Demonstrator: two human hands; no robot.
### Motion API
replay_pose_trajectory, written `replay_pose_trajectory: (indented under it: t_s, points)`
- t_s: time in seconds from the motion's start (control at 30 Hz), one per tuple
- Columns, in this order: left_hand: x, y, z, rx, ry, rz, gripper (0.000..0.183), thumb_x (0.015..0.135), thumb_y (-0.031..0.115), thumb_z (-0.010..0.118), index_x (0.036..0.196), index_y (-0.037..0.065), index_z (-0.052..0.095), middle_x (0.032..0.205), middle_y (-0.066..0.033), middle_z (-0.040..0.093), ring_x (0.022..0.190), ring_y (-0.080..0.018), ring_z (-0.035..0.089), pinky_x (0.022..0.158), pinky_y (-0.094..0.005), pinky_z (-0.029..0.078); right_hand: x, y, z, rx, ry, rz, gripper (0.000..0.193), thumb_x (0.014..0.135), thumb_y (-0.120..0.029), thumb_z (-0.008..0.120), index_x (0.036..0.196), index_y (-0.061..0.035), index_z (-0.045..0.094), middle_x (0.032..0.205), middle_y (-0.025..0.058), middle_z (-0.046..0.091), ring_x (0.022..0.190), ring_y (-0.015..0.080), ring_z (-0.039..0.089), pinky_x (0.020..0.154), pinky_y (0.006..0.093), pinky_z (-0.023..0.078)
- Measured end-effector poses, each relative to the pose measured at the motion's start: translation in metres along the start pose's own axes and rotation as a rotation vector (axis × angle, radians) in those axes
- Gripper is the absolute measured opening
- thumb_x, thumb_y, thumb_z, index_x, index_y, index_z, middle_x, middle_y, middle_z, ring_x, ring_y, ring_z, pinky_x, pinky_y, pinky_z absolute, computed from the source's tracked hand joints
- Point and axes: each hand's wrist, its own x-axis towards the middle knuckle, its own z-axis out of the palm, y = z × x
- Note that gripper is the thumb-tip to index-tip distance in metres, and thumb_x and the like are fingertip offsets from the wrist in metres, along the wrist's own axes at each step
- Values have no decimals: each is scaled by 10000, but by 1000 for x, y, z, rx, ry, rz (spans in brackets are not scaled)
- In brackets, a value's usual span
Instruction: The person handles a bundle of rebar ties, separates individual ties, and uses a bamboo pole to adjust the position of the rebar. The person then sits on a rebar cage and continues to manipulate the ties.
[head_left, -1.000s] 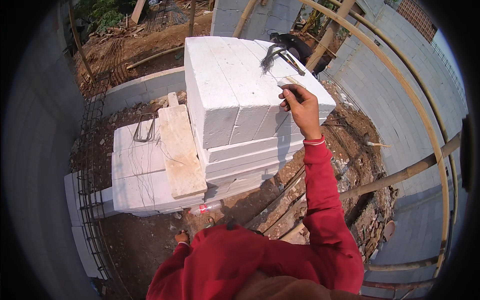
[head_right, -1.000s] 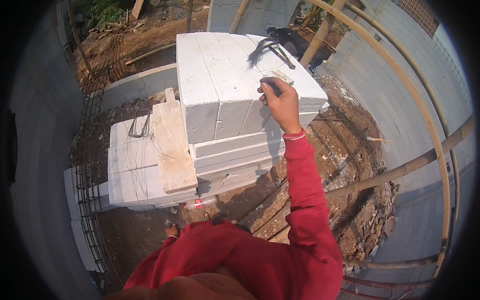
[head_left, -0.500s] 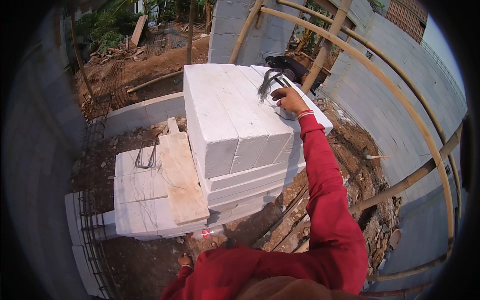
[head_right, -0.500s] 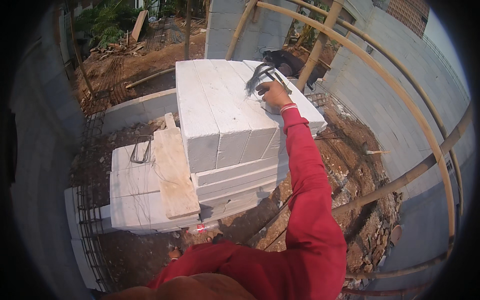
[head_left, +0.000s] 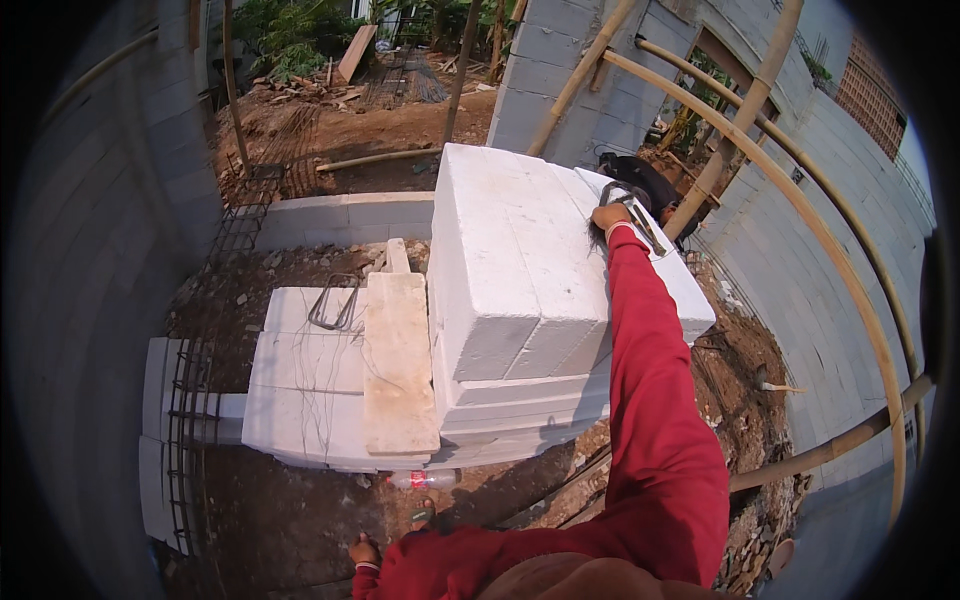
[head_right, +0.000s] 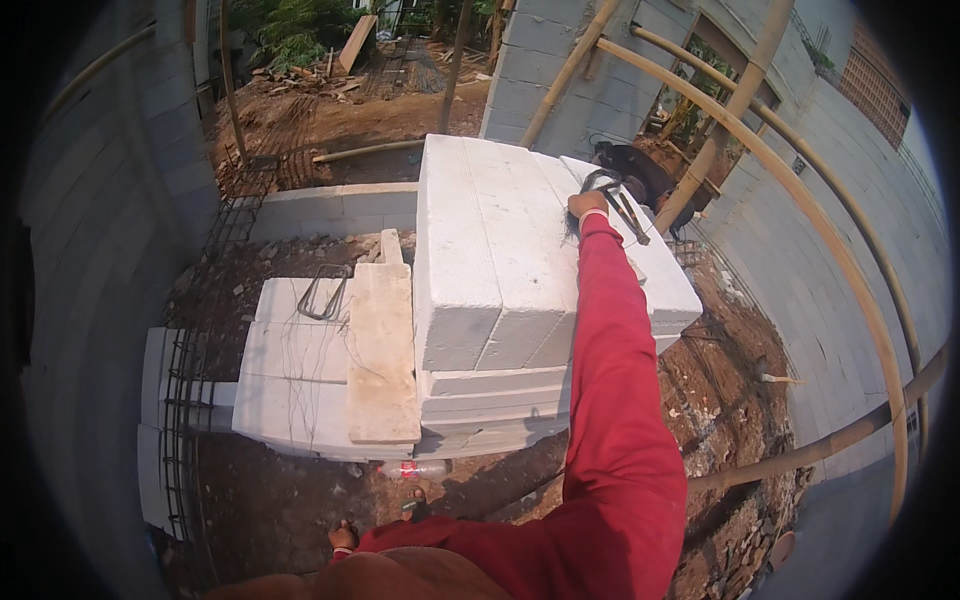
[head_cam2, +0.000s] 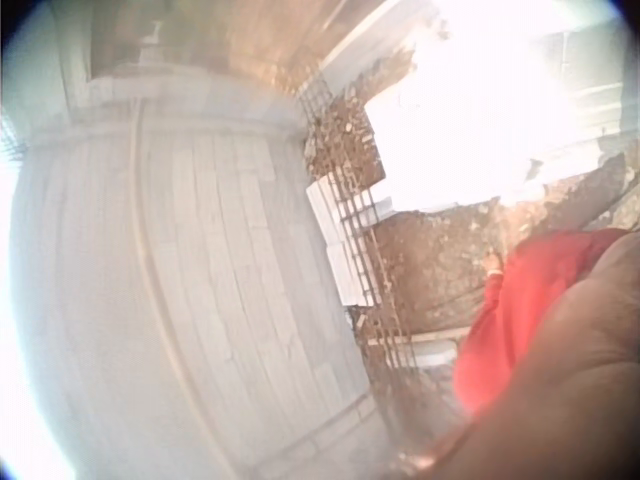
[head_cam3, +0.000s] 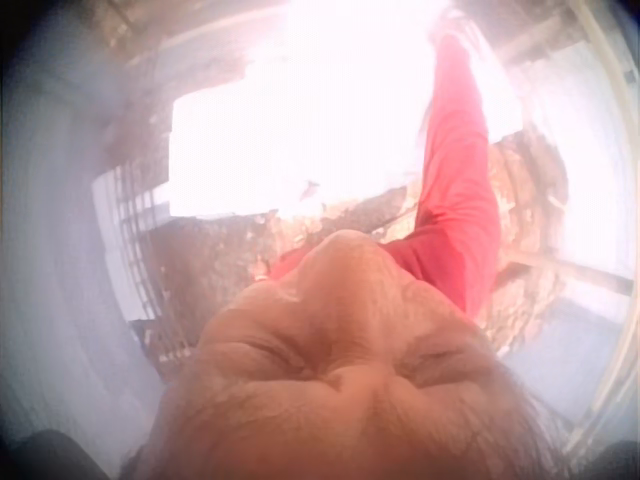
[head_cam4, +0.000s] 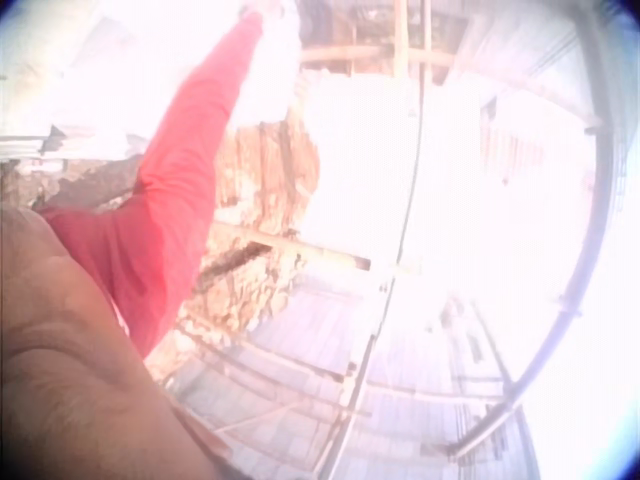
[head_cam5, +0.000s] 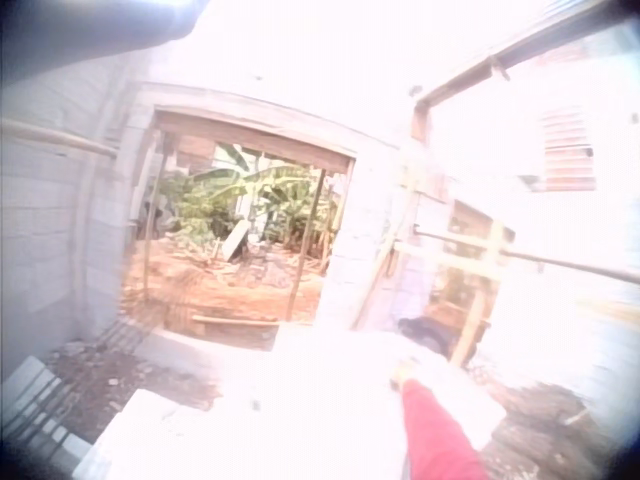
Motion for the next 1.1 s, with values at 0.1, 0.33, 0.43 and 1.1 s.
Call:
replay_pose_trajectory:
  t_s: [0.1, 0.33, 0.43, 1.1]
  points:
    - [-9, 26, 8, 59, -157, 57, 192, 1000, 153, 524, 883, 24, 605, 556, -11, 485, 423, -130, 404, 389, -330, 295, 3, 0, -10, 574, 93, 112, 478, 819, -191, 660, 1173, 129, 623, 1243, 259, 639, 1113, 345, 648, 958, 345, 481]
    - [-36, 99, 85, 162, -366, 415, 109, 991, 128, 546, 989, 30, 592, 733, -21, 574, 643, -86, 504, 565, -241, 386, -87, 23, -106, 1504, -196, -115, 303, 898, -68, 646, 1146, 104, 617, 1056, 147, 676, 931, 203, 649, 840, 309, 498]
    - [-69, 135, 125, 44, -428, 613, 116, 992, 87, 516, 1097, 49, 547, 757, -14, 582, 618, -62, 467, 538, -222, 347, -174, 46, -128, 1611, -248, -421, 285, 940, -66, 619, 1166, 104, 583, 1043, 107, 662, 924, 166, 641, 833, 286, 503]
    - [-396, 292, 304, -198, -1141, 938, 494, 1009, 395, 568, 1198, -62, 578, 862, -68, 636, 675, -43, 448, 599, -177, 326, -514, 195, -92, 1228, -404, -703, 362, 904, -140, 700, 1199, 38, 590, 1074, 95, 553, 993, 188, 547, 880, 303, 440]
